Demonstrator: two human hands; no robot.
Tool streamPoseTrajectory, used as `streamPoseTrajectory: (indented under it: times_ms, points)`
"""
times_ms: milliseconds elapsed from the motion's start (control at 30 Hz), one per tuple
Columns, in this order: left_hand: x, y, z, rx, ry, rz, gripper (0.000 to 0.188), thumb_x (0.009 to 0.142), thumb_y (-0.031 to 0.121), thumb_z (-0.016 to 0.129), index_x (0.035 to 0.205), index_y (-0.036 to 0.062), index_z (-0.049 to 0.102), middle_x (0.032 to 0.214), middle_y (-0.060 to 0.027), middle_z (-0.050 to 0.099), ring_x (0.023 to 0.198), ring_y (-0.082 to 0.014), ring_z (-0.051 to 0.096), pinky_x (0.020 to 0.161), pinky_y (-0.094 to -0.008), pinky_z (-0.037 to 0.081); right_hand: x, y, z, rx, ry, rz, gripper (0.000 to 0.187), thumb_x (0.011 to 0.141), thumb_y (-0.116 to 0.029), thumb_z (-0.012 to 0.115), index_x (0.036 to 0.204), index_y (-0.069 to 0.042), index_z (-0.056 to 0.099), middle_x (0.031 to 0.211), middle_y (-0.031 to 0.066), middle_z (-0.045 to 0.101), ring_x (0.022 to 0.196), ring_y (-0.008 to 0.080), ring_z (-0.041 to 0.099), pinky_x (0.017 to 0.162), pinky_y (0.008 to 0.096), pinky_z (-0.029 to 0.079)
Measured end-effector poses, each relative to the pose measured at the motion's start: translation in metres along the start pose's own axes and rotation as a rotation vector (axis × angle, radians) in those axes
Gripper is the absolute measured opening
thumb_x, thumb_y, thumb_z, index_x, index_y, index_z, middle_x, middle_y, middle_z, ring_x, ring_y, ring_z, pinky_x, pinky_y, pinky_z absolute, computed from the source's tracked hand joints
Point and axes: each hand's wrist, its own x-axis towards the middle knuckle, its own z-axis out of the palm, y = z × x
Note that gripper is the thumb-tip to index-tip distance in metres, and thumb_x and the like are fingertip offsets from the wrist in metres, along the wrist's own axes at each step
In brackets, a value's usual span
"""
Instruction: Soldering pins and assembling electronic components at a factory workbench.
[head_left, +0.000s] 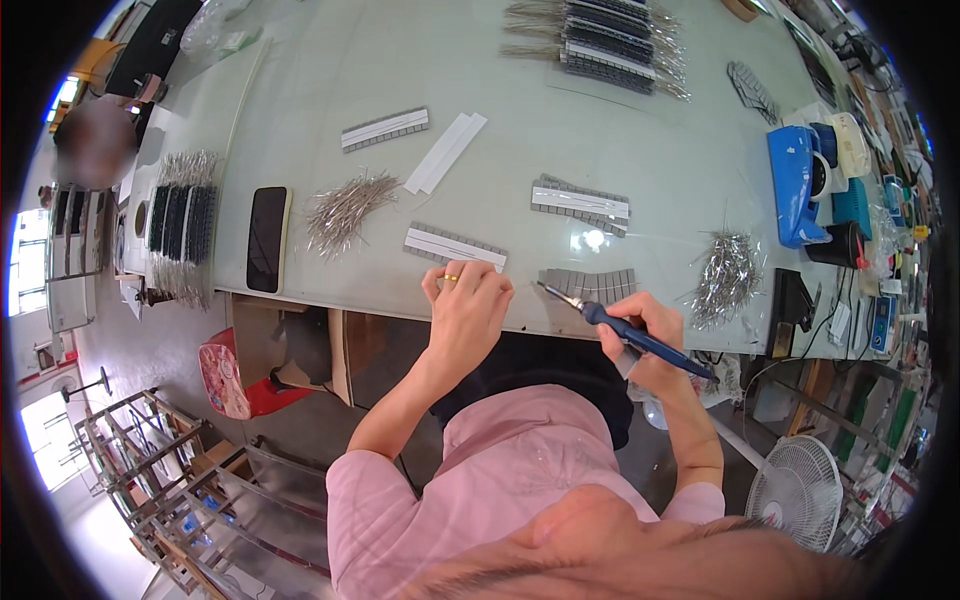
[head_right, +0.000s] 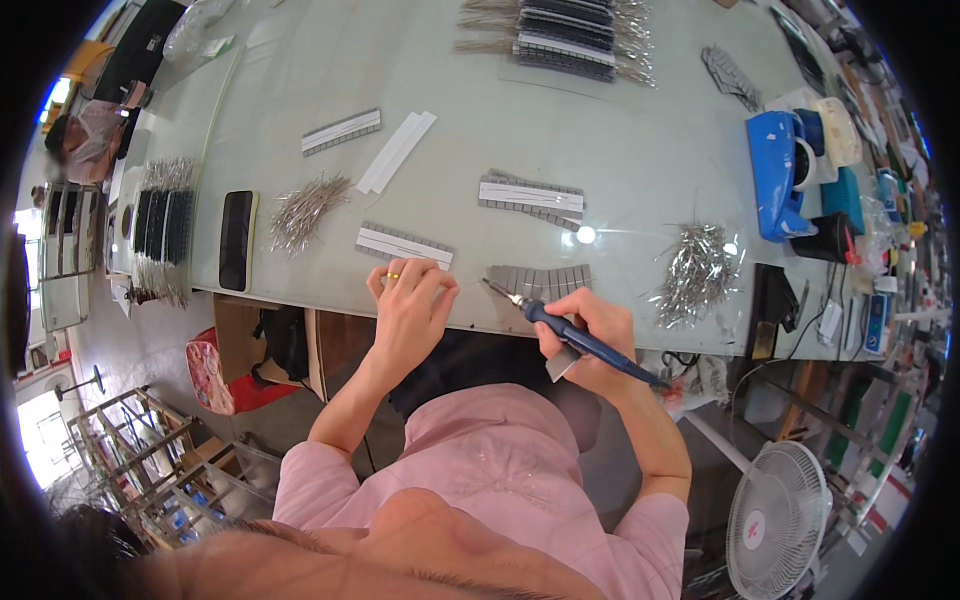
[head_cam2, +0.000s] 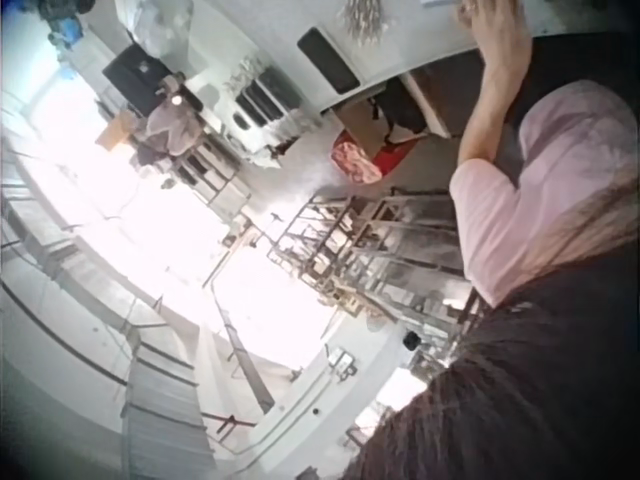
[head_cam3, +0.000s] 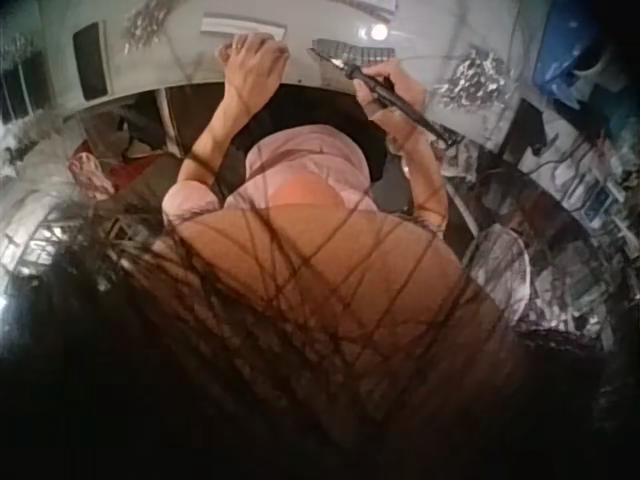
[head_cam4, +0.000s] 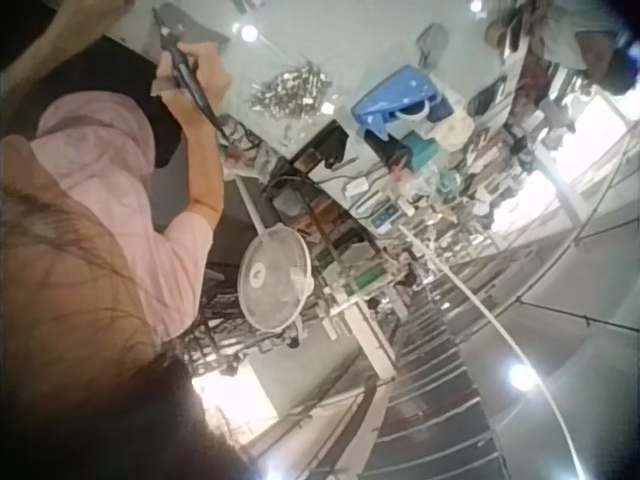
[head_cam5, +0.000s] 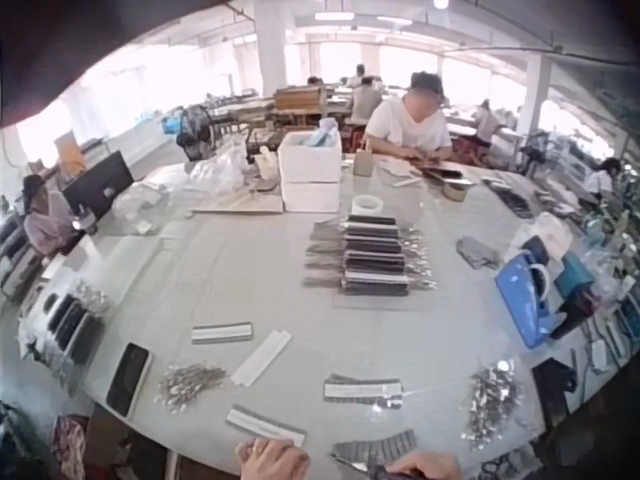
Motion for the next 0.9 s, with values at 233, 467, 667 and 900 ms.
streamPoseTrajectory:
  times_ms: [233, 467, 667, 900]
  points:
    - [0.003, 0.001, 0.001, -0.045, -0.019, 0.020, 0.009, 0.081, 0.011, 0.072, 0.088, 0.0134, 0.066, 0.100, -0.0004, 0.057, 0.100, -0.0209, 0.052, 0.093, -0.0415, 0.028, 0.004, 0.001, 0.005, -0.061, -0.018, -0.009, 0.020, 0.074, -0.005, 0.078, 0.086, -0.006, 0.061, 0.061, 0.0027, 0.057, 0.045, 0.0082, 0.045, 0.045, 0.0239, 0.036]
    - [0.005, 0.003, -0.002, -0.044, -0.014, -0.019, 0.009, 0.083, 0.011, 0.071, 0.087, 0.0132, 0.064, 0.098, -0.0001, 0.056, 0.100, -0.0210, 0.052, 0.094, -0.0443, 0.030, -0.001, -0.001, -0.001, -0.016, -0.013, 0.010, 0.020, 0.073, -0.005, 0.077, 0.084, -0.006, 0.060, 0.059, 0.0018, 0.054, 0.047, 0.0090, 0.044, 0.046, 0.0251, 0.036]
    - [0.001, 0.005, 0.001, -0.070, -0.018, 0.006, 0.010, 0.080, 0.012, 0.074, 0.087, 0.0134, 0.067, 0.099, -0.0012, 0.058, 0.100, -0.0216, 0.053, 0.093, -0.0420, 0.028, 0.002, 0.008, 0.010, -0.032, 0.011, 0.023, 0.022, 0.076, -0.009, 0.079, 0.086, -0.005, 0.060, 0.059, 0.0017, 0.052, 0.047, 0.0091, 0.044, 0.046, 0.0249, 0.036]
    - [-0.002, 0.006, 0.000, -0.060, -0.004, -0.001, 0.010, 0.080, 0.011, 0.074, 0.086, 0.0137, 0.067, 0.098, -0.0012, 0.058, 0.100, -0.0217, 0.054, 0.093, -0.0408, 0.029, 0.003, 0.013, 0.007, -0.024, 0.044, 0.047, 0.021, 0.079, -0.009, 0.079, 0.087, -0.005, 0.059, 0.058, 0.0012, 0.049, 0.048, 0.0087, 0.044, 0.046, 0.0240, 0.036]
